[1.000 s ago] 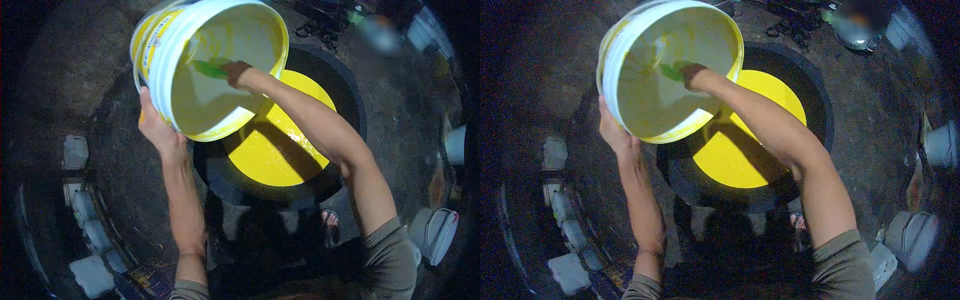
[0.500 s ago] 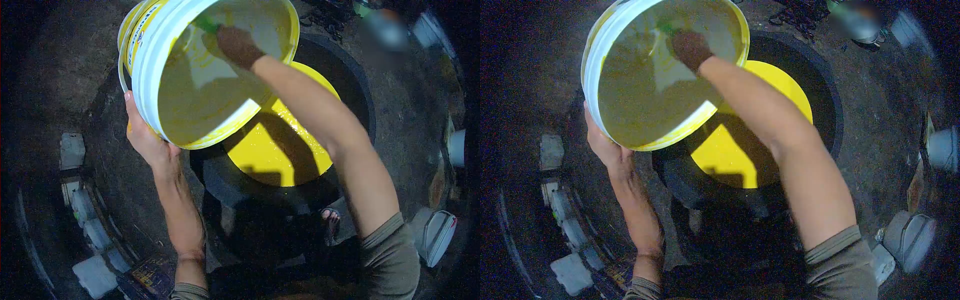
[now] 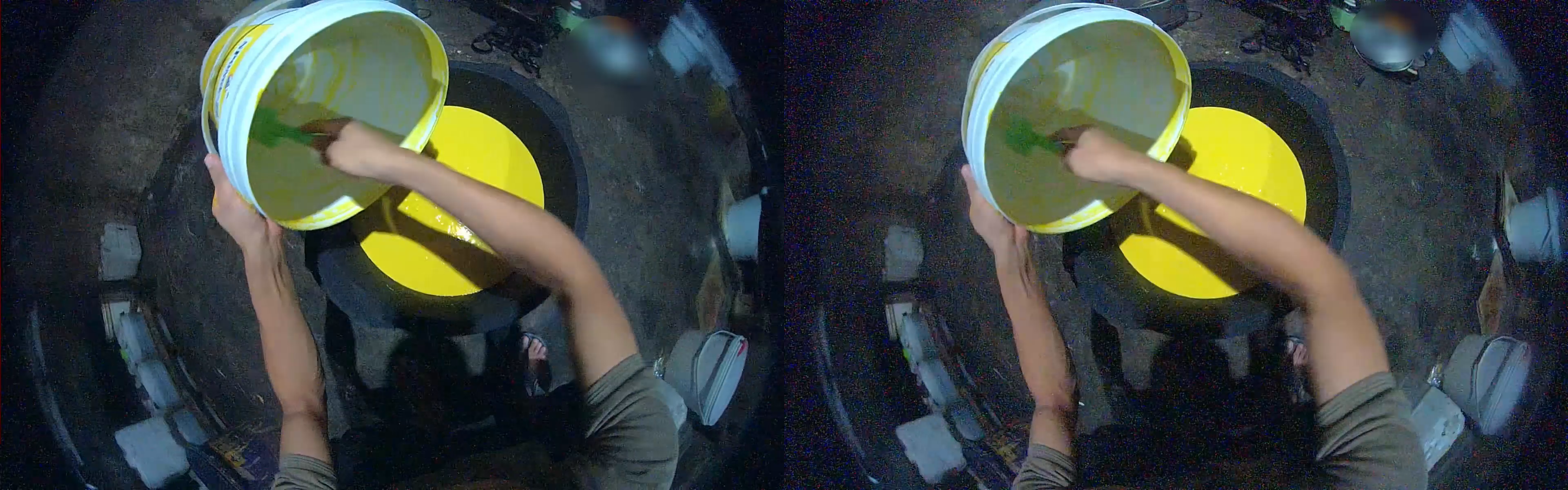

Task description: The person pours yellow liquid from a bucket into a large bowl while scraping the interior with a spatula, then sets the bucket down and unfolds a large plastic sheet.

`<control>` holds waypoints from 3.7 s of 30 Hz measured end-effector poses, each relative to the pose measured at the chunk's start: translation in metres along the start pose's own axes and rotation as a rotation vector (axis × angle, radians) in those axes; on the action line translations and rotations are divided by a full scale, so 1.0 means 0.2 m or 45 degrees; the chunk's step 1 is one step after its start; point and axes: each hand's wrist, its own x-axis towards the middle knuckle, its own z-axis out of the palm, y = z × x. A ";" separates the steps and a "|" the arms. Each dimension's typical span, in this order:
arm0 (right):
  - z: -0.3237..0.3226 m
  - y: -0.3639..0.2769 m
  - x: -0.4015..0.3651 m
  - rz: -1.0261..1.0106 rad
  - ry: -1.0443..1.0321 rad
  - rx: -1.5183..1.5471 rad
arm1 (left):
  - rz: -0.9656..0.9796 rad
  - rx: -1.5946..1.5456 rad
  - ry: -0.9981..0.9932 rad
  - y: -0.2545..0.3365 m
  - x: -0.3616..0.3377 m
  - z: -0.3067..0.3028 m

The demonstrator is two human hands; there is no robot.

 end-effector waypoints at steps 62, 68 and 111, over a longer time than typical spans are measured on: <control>-0.53 -0.07 -0.90 0.132 0.028 -1.217 | 0.305 0.732 -0.248 0.28 -0.01 0.34; -0.34 -0.05 -0.95 0.432 -0.210 -0.077 | 0.401 0.833 -0.185 0.28 -0.05 0.29; -0.42 -0.09 -1.95 0.431 -0.078 -1.229 | 0.423 0.848 -0.233 0.25 0.01 0.19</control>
